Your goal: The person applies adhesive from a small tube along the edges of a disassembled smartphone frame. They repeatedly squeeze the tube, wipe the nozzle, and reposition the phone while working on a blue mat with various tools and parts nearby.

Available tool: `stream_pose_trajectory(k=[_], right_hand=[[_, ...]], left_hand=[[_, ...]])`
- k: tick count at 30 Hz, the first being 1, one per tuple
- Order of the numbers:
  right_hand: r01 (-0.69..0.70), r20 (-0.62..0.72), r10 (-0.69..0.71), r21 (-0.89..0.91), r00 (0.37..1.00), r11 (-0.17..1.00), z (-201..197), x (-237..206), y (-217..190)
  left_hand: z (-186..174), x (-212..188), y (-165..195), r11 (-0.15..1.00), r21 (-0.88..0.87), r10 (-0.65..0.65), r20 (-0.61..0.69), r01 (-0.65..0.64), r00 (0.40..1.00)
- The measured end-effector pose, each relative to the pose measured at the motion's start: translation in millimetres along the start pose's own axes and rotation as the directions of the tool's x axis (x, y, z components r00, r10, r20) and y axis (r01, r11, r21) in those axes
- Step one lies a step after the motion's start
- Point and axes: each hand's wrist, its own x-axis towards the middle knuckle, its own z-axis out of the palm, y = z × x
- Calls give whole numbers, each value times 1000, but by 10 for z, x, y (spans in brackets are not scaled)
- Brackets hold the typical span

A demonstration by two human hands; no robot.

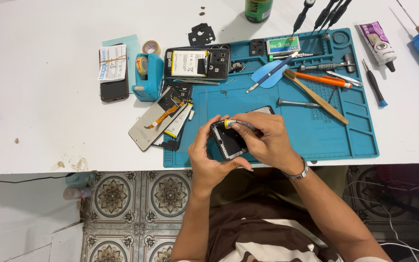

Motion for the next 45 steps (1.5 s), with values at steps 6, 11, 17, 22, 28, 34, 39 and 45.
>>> stream_pose_trajectory(k=[6,11,17,22,28,34,39,45], right_hand=[[-16,0,16,-6,1000,1000,13,6,3],[-12,-1,12,-2,1000,1000,29,8,-2],[27,31,-25,-58,999,998,23,53,-84],[98,104,-91,-73,990,992,-51,94,-188],[-45,156,55,-66,986,997,-104,155,-230],[82,171,-65,-94,983,992,-69,170,-267],[40,182,-20,-105,983,994,-40,162,-264],[108,186,-64,-236,980,966,9,143,-184]], left_hand=[[-17,0,-11,1000,8,2,-1,-2,1000],[-23,1,-19,999,40,20,-9,-19,1000],[-32,-1,-3,998,66,20,-23,-18,1000],[-43,-2,28,997,74,17,-21,-16,1000],[-4,-2,90,997,79,24,-21,-22,999],[3,9,104,994,106,24,-24,-21,999],[-4,6,95,993,116,19,-28,-16,999],[0,0,99,992,124,31,-32,-27,999]])
